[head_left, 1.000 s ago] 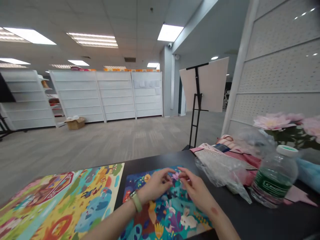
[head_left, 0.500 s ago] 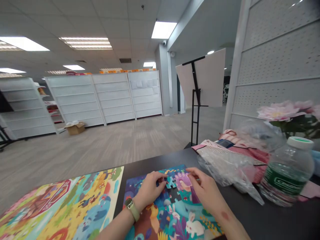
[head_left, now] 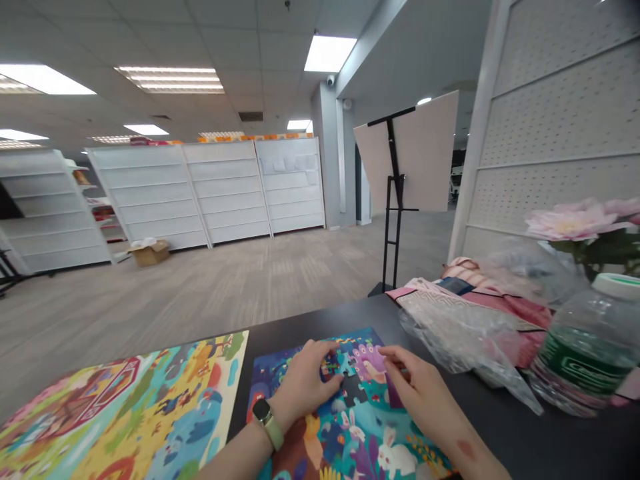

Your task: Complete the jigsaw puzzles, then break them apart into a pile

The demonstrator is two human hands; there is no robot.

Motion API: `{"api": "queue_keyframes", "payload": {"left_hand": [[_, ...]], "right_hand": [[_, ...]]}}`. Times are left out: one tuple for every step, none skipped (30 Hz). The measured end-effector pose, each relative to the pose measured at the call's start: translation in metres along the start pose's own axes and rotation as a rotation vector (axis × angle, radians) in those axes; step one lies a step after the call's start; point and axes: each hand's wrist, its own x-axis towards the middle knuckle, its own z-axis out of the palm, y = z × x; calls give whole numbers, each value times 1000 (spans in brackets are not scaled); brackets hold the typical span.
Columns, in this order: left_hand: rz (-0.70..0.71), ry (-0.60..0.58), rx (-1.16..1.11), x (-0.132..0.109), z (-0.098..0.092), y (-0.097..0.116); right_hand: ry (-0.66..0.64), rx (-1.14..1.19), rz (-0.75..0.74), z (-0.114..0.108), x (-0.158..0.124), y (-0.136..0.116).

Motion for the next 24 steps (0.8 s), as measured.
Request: {"api": "queue_keyframes", "payload": {"left_hand": [[-3,7,-11,1,0,-1],[-5,13,-25,1,0,-2],[-5,19,-45,1,-1,-2],[-5,29,-68,1,-2,-1],[-3,35,-94,0,-3,0],[3,37,-120,-1,-4,2],[14,32,-143,-2,-5,5],[31,13,-157,-3,-6,8],[53,-19,-161,-5,-6,11],[72,-58,-156,-6,-6,13],[88,-95,-146,-7,-6,16],[98,-125,-133,-7,-6,17],[102,-150,-122,-8,-6,18],[103,-165,-116,-8,-6,19],[104,-176,-113,-7,-7,19],[108,-186,-112,-7,-7,18],[114,-195,-112,-7,-8,18],[122,-202,-112,-6,-9,17],[130,-207,-112,-6,-9,17],[137,-211,-108,-5,-10,17],[142,-214,-99,-5,-10,17],[145,-217,-84,-4,-10,18],[139,-220,-67,-3,-11,19],[126,-224,-49,-2,-11,21]], "right_hand": [[6,-8,4,0,0,-1],[11,-16,7,0,0,-1],[15,-23,8,0,0,-2],[17,-28,8,0,0,-2],[14,-29,9,1,0,-2],[10,-29,10,1,0,-2],[4,-27,11,1,-1,-2],[0,-26,10,1,-1,-2],[-6,-24,8,1,-1,-2],[-11,-21,4,1,-2,-3],[-15,-19,2,1,-2,-3],[-20,-15,-1,1,-3,-4],[-23,-11,0,1,-3,-5],[-26,-5,4,1,-4,-5],[-31,0,9,1,-4,-6],[-34,5,13,1,-4,-7],[-34,7,16,1,-4,-7],[-33,6,18,1,-4,-8],[-31,4,20,1,-4,-8],[-29,1,20,1,-3,-9],[-31,-1,17,1,-3,-10],[-38,-3,11,1,-4,-12],[-49,-5,-2,2,-4,-14],[-68,-12,-21,3,-6,-16]]}}
